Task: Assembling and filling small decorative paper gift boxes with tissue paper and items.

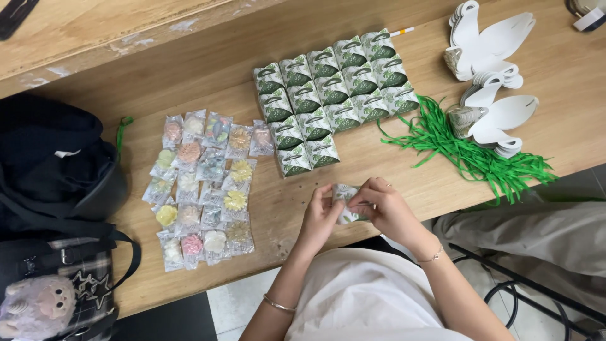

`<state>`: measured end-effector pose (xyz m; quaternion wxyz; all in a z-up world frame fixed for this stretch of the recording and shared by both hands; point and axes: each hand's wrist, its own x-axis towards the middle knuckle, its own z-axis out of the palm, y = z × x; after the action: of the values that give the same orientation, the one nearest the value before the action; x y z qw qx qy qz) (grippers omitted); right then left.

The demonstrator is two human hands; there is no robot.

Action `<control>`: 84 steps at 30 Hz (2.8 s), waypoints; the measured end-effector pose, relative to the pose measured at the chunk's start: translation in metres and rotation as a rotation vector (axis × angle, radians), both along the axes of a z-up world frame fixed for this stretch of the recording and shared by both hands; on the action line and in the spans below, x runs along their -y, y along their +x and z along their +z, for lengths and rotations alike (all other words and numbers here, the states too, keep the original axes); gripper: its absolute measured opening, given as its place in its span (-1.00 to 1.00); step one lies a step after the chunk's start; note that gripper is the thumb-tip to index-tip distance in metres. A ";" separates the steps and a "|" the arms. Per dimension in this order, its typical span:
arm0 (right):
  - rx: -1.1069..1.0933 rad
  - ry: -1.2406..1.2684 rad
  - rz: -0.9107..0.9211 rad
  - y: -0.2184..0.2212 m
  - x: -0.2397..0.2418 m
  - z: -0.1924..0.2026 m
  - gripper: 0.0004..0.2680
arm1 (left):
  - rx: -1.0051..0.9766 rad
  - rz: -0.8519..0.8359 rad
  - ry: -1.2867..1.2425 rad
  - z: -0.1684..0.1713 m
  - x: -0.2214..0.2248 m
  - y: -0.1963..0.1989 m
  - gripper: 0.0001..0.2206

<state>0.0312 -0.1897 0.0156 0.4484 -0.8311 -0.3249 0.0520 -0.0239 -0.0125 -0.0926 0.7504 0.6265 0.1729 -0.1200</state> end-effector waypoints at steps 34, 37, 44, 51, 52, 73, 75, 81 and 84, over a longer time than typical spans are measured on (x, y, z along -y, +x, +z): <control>0.393 -0.206 -0.360 0.118 0.046 -0.075 -0.56 | -0.146 -0.029 0.648 0.014 -0.043 -0.054 -0.56; 0.373 -0.237 -0.576 0.129 0.104 -0.080 -0.55 | -0.064 -0.129 0.782 0.012 -0.043 -0.043 -0.55; 0.287 -0.084 -0.917 0.178 0.216 -0.140 -0.57 | 0.028 -0.347 0.810 0.053 -0.022 0.002 -0.63; -0.307 0.205 -0.878 0.188 0.225 -0.210 -0.82 | -0.109 -0.647 0.859 0.093 0.017 0.026 -0.59; -0.312 0.212 -0.877 0.186 0.224 -0.212 -0.82 | -0.113 -0.648 0.867 0.094 0.019 0.025 -0.59; -0.023 0.471 -0.706 0.044 0.045 -0.004 -0.85 | -0.069 -0.586 1.027 0.055 -0.026 -0.015 -0.64; 0.040 0.087 -0.468 0.015 -0.007 -0.016 -0.87 | -0.079 -0.614 1.049 0.055 -0.031 -0.023 -0.64; -0.294 -0.358 0.256 0.000 -0.078 -0.173 -0.69 | -0.160 -0.573 1.022 0.049 -0.067 -0.062 -0.65; -0.249 -0.421 0.286 -0.006 -0.093 -0.168 -0.60 | -0.233 -0.492 1.005 0.032 -0.091 -0.091 -0.62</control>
<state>0.0253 -0.0968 -0.1520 0.2905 -0.8388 -0.3634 0.2828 -0.1149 0.0787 -0.0610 0.2860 0.9109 0.1394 -0.2627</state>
